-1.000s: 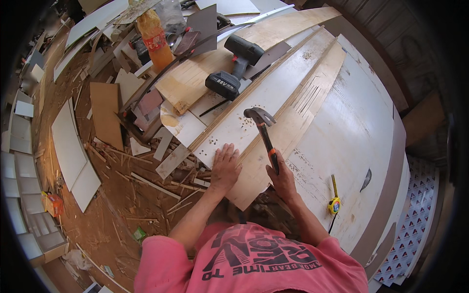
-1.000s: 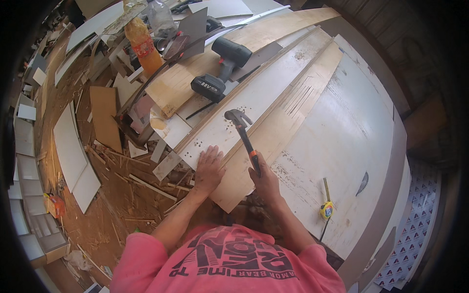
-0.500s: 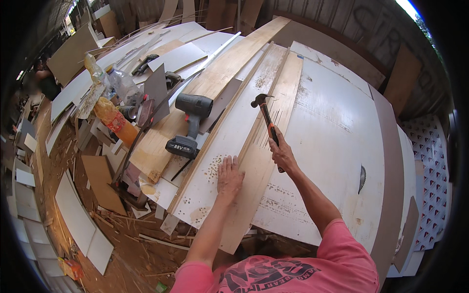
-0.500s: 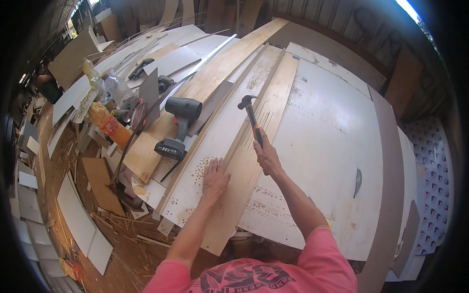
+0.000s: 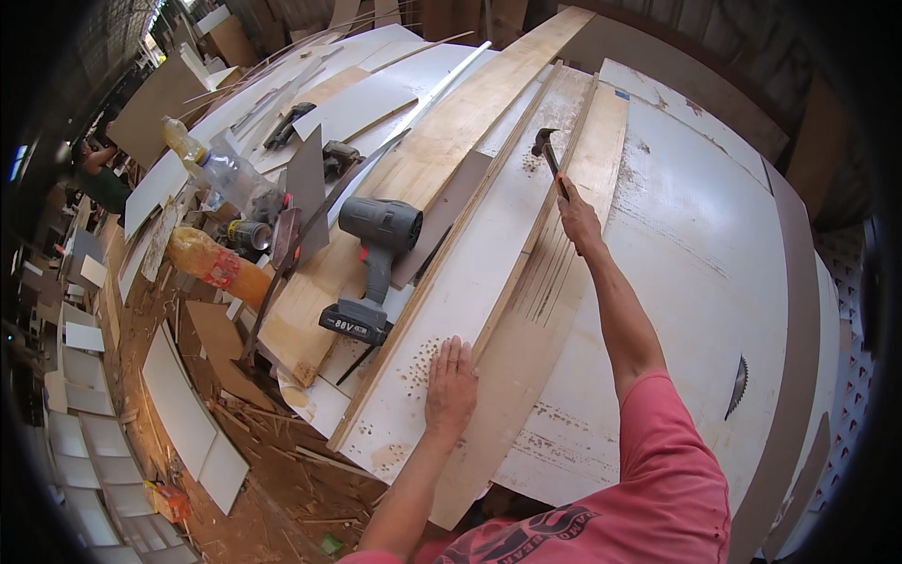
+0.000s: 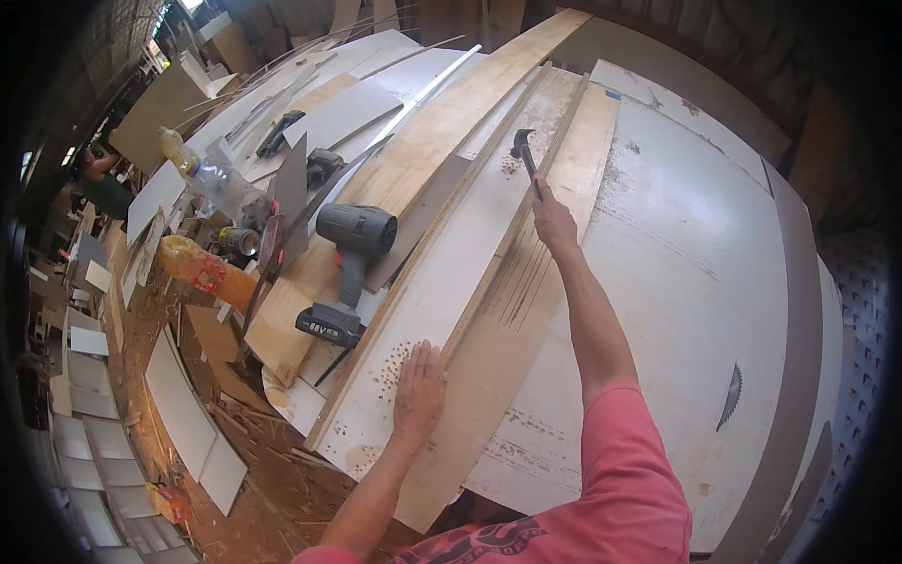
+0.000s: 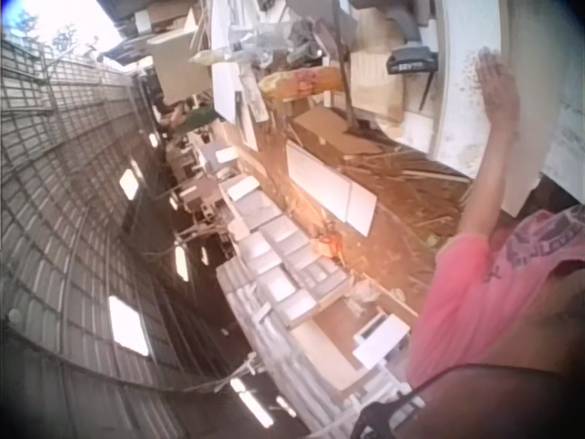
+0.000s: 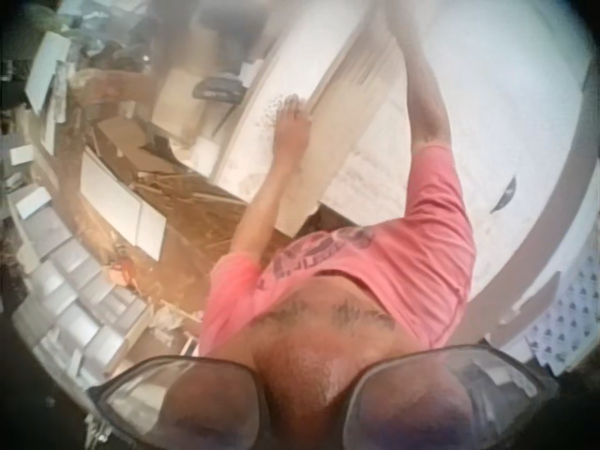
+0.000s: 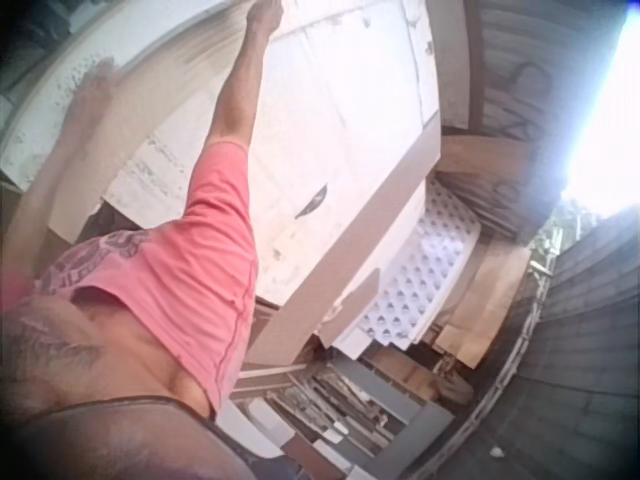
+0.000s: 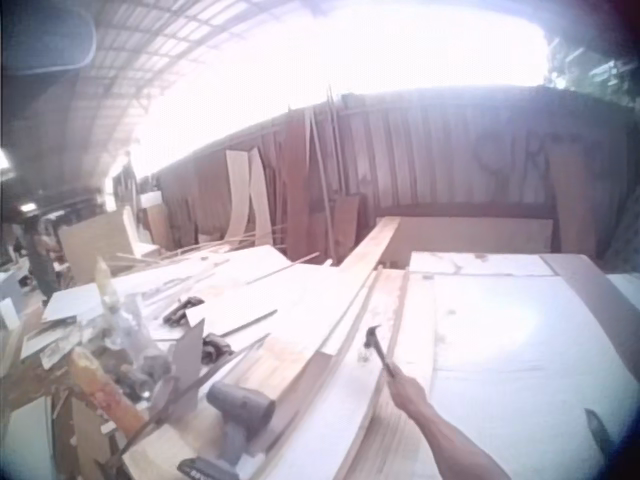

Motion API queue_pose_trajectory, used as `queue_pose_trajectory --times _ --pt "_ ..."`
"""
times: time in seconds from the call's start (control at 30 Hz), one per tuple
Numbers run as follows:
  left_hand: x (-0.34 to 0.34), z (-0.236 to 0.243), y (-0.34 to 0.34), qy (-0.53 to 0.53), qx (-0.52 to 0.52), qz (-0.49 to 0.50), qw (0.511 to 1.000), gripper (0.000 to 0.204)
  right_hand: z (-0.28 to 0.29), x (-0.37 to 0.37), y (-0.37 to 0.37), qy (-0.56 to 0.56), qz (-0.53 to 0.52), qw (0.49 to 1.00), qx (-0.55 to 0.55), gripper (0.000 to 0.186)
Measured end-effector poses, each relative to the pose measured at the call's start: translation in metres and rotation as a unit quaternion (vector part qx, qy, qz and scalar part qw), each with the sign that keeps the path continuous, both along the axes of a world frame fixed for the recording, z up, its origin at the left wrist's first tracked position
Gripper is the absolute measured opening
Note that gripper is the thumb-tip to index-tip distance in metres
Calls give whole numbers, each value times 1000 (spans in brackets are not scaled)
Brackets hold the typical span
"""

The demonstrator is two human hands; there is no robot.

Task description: The person hammers a wooden block onto a board, measures various wood and laminate pieces with a tape measure, and carries a large curved laminate piece through the workshop.

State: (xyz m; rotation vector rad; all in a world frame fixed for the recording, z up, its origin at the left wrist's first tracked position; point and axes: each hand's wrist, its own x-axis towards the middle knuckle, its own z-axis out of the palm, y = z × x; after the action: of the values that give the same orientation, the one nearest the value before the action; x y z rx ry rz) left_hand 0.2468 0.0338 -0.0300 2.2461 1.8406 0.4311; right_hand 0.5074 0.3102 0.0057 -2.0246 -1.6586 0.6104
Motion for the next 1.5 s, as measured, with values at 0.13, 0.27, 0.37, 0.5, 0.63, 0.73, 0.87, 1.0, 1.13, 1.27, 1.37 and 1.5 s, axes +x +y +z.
queue_pose_trajectory --times 0.13,0.27,0.37,0.5,0.63,0.73,0.87,1.0,1.13,1.27,1.37,1.5 --pt "5 0 1 1 6 -11 1000 50 -27 14 2 -16 -23 998 62 55" --pt "4 2 1 -12 22 -13 1000 50 -7 -6 -15 100 -37 994 32 54" --pt "4 4 1 -12 23 -10 1000 49 -9 -59 -59 354 -22 933 67 52" --pt "12 -2 4 -38 41 -24 998 46 -24 -134 -104 565 -50 821 72 62" --pt "4 -6 2 -46 65 -30 996 42 8 -145 -173 461 129 874 -83 52" --pt "7 -8 2 -49 49 -37 997 45 27 -86 -256 259 104 956 92 47" --pt "1 -4 -2 -113 44 -34 992 47 -2 37 -390 -139 -87 975 151 45" --pt "-5 -5 -4 -167 95 -62 979 46 -13 96 -513 -298 -208 930 -56 66" --pt "22 9 -48 -225 119 -149 956 44 -32 104 -546 -224 -244 943 -23 71" --pt "47 49 -139 -406 -284 -149 855 46 -5 32 -523 -7 -219 974 60 73" --pt "51 57 -169 -526 -532 -46 662 50 25 -48 -505 80 -65 989 110 73" --pt "13 47 -173 -687 -458 -11 565 52 29 -111 -485 102 100 975 170 68"
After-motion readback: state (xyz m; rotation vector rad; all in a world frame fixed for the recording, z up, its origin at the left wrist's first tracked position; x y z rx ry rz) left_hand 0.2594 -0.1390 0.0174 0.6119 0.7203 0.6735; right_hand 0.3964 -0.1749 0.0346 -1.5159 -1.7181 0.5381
